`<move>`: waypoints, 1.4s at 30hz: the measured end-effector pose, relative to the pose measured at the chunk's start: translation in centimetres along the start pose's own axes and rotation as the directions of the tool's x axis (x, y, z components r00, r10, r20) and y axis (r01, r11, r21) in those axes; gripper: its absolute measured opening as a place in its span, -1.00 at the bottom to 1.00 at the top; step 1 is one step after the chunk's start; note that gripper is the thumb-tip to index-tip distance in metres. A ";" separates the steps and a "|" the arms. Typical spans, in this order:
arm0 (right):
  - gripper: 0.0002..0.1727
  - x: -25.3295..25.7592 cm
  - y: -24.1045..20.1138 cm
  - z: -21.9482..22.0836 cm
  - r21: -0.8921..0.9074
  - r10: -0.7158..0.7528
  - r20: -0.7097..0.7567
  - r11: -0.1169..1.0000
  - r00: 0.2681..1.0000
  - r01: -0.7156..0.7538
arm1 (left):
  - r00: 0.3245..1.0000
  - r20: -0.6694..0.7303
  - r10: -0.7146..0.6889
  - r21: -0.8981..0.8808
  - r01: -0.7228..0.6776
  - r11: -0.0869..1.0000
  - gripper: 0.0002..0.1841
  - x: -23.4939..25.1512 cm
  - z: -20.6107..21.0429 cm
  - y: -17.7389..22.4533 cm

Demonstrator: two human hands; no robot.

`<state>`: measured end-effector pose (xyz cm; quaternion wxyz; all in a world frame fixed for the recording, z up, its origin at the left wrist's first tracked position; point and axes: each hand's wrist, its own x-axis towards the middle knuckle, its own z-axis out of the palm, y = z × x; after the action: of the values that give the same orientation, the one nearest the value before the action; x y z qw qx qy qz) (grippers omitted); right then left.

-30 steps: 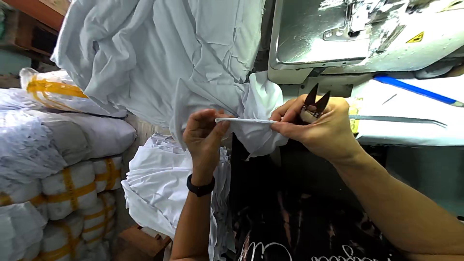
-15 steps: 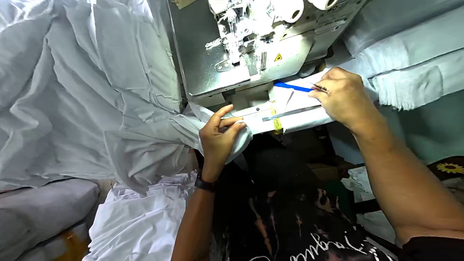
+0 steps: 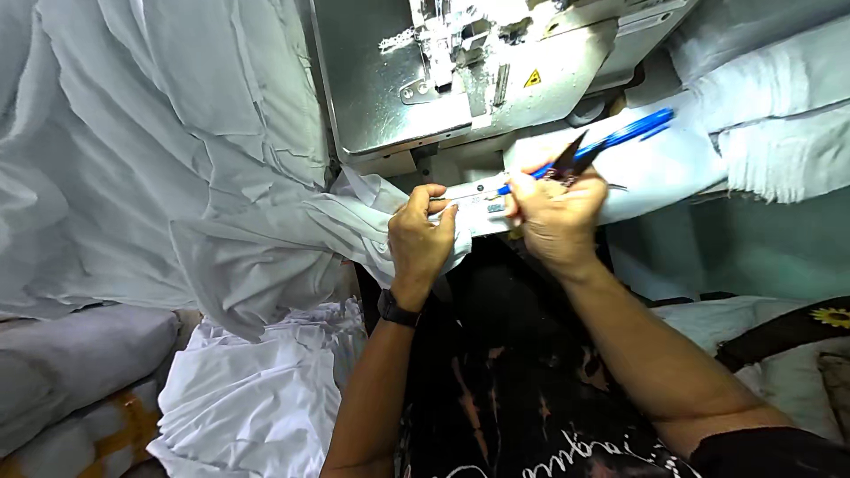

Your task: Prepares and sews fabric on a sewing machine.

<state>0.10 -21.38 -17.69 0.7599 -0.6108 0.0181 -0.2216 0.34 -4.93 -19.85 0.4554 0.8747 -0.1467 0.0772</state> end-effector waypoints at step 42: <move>-0.76 -0.2 1.0 1.1 -0.059 0.033 -0.006 0.998 0.999 -0.033 | 0.998 -0.007 0.065 -0.003 -0.065 0.998 -0.80 1.0 -0.2 0.1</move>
<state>0.53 -20.11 -18.43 0.7451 -0.6320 0.0369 -0.2100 1.27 -5.02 -19.43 0.4545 0.8685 -0.1737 0.0949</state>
